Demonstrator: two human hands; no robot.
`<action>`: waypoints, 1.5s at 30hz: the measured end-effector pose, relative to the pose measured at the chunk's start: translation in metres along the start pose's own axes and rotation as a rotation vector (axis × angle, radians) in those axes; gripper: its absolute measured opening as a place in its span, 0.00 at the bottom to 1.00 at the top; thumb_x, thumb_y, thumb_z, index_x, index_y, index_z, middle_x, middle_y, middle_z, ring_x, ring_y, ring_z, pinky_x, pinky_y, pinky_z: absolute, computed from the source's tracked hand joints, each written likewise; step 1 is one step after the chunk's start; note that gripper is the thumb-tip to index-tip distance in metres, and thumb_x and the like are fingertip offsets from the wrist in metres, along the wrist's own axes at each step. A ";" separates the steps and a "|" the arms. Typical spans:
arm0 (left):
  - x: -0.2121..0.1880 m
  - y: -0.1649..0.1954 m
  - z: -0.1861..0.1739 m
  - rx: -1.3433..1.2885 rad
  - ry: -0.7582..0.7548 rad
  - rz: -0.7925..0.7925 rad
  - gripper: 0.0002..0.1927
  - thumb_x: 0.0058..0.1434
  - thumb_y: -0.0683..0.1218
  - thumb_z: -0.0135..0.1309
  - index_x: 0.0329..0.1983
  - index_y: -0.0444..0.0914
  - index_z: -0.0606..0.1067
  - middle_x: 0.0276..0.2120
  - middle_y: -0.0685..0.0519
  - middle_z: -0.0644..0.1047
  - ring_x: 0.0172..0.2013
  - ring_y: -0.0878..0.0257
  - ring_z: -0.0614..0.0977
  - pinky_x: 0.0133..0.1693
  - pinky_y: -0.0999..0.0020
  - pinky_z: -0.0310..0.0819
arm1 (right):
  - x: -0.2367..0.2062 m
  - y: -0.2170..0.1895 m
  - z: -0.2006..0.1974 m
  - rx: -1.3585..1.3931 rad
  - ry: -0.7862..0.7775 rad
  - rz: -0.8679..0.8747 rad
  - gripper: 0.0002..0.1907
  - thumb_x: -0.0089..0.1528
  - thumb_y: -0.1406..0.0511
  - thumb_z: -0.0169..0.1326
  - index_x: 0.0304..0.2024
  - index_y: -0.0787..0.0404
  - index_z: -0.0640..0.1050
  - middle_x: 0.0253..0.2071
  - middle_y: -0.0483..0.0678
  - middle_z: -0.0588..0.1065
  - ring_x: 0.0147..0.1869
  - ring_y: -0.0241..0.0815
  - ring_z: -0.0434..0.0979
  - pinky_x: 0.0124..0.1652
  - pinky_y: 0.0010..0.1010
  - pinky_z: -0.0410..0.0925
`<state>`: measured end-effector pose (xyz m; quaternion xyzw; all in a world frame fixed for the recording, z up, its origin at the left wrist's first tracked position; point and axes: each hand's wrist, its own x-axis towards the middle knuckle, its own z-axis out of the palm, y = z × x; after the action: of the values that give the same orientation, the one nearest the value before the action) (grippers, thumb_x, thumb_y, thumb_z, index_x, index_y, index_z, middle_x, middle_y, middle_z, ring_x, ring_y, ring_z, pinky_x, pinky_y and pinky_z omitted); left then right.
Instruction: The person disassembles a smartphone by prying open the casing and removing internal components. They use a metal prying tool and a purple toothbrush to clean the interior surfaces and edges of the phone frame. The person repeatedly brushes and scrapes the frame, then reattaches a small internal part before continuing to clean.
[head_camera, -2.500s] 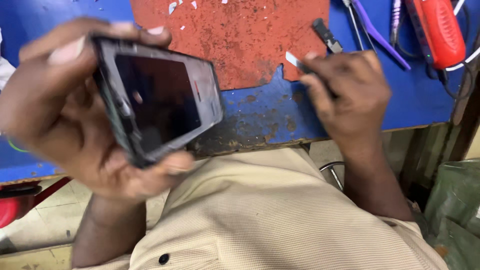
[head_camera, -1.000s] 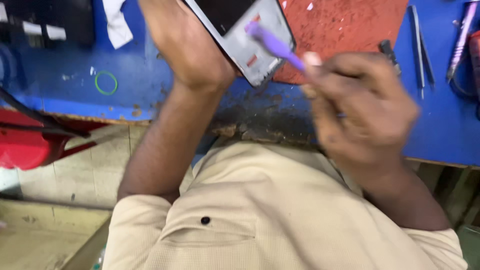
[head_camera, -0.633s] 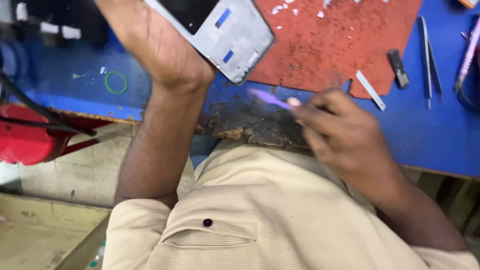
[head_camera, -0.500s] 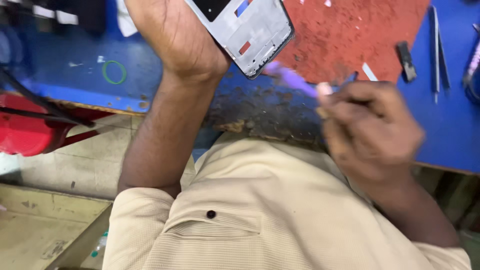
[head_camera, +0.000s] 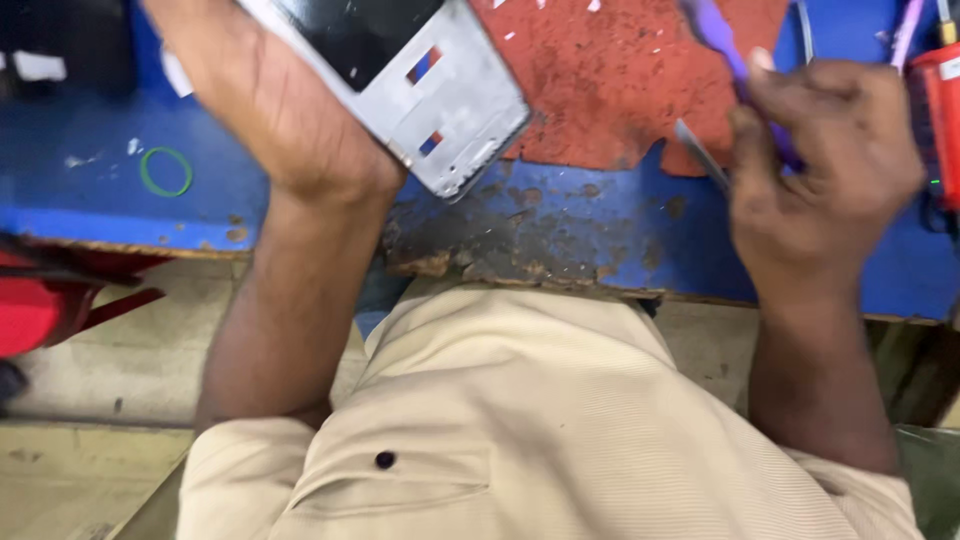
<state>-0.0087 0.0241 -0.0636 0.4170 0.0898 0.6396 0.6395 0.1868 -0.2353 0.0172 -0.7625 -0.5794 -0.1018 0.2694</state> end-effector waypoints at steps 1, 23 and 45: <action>-0.003 0.003 0.001 0.031 0.019 0.028 0.15 0.82 0.52 0.44 0.58 0.36 0.62 0.51 0.53 0.67 0.51 0.67 0.70 0.58 0.70 0.63 | -0.010 0.019 -0.007 0.020 0.013 0.013 0.17 0.64 0.81 0.57 0.54 0.69 0.79 0.48 0.56 0.72 0.49 0.49 0.77 0.48 0.33 0.70; -0.037 0.027 0.033 0.291 -0.742 -0.388 0.32 0.84 0.58 0.51 0.76 0.41 0.50 0.67 0.53 0.62 0.66 0.63 0.66 0.70 0.72 0.58 | -0.004 -0.004 -0.006 0.013 -0.291 0.179 0.09 0.60 0.74 0.68 0.35 0.67 0.78 0.36 0.53 0.77 0.40 0.48 0.77 0.39 0.36 0.70; -0.030 0.032 0.041 0.643 -0.998 -0.119 0.30 0.78 0.62 0.49 0.70 0.40 0.59 0.59 0.50 0.66 0.58 0.59 0.69 0.61 0.67 0.63 | 0.030 -0.023 0.038 0.255 -0.161 0.004 0.07 0.63 0.77 0.64 0.44 0.67 0.82 0.38 0.52 0.77 0.44 0.46 0.78 0.42 0.33 0.71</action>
<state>-0.0106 -0.0248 -0.0293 0.8341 -0.0092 0.2700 0.4809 0.1685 -0.1862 0.0065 -0.7289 -0.6057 0.0345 0.3171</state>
